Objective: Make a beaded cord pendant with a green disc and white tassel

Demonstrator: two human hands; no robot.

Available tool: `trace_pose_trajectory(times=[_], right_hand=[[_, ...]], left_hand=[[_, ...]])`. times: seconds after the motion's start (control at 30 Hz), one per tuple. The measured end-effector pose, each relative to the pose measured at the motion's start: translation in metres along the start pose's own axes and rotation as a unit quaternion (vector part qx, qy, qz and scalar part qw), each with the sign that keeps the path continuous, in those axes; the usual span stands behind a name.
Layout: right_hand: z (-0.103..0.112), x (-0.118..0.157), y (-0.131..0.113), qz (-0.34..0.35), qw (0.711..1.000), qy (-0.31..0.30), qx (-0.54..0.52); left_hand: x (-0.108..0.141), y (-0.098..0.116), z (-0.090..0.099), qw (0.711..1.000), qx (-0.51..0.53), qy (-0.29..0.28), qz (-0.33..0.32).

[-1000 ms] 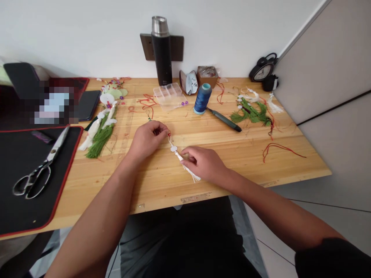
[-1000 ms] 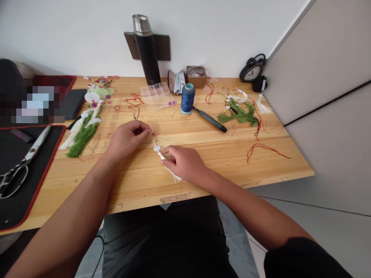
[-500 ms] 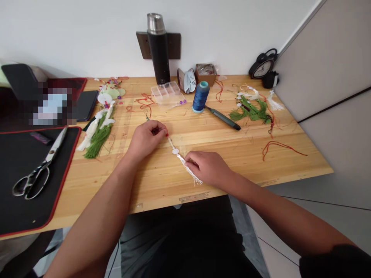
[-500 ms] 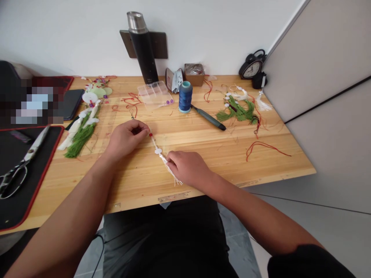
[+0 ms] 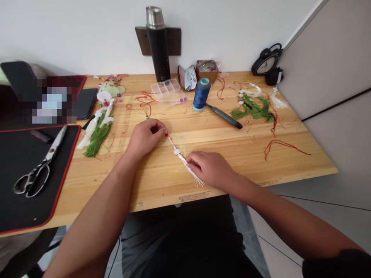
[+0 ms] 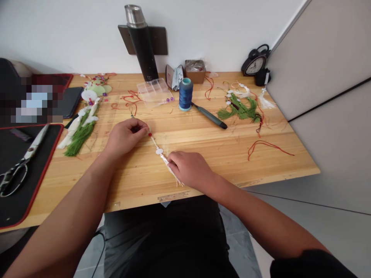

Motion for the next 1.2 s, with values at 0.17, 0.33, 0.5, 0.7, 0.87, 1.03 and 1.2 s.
trace_pose_trajectory(times=[0.17, 0.33, 0.5, 0.7, 0.87, 1.03, 1.2], right_hand=[[-0.0002, 0.0005, 0.0014, 0.002, 1.000, 0.002, -0.002], [0.0012, -0.0006, 0.0020, -0.005, 1.000, 0.002, -0.007], [0.0011, -0.0010, 0.0029, -0.007, 1.000, -0.007, -0.008], [0.0009, 0.0000, 0.0032, 0.000, 1.000, -0.007, -0.008], [0.0017, 0.0007, 0.0027, 0.000, 1.000, -0.008, -0.012], [0.0027, 0.0012, 0.0015, -0.005, 1.000, -0.009, -0.012], [0.0094, -0.0019, 0.0019, -0.045, 0.996, 0.001, -0.079]], left_hand=[[-0.0009, -0.0017, 0.0005, 1.000, -0.012, 0.010, 0.013], [-0.0010, -0.0031, 0.0008, 1.000, -0.017, 0.006, 0.006], [-0.0013, -0.0042, 0.0001, 1.000, -0.010, 0.011, 0.007], [-0.0017, -0.0042, -0.0001, 1.000, -0.019, 0.010, 0.012], [-0.0014, -0.0029, 0.0010, 0.999, -0.028, 0.005, 0.015], [-0.0009, -0.0006, 0.0024, 0.999, -0.029, 0.003, 0.027], [-0.0004, 0.0005, 0.0030, 0.999, -0.029, -0.002, 0.030]])
Point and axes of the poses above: each hand's wrist, its own x-axis away from the middle knuckle, its own z-axis out of the back of the hand, y = z × x, the point moved 3 cm from there along -x, towards the middle knuckle, and after that the axes turned 9 degrees about -x, right-handed, at the moved point
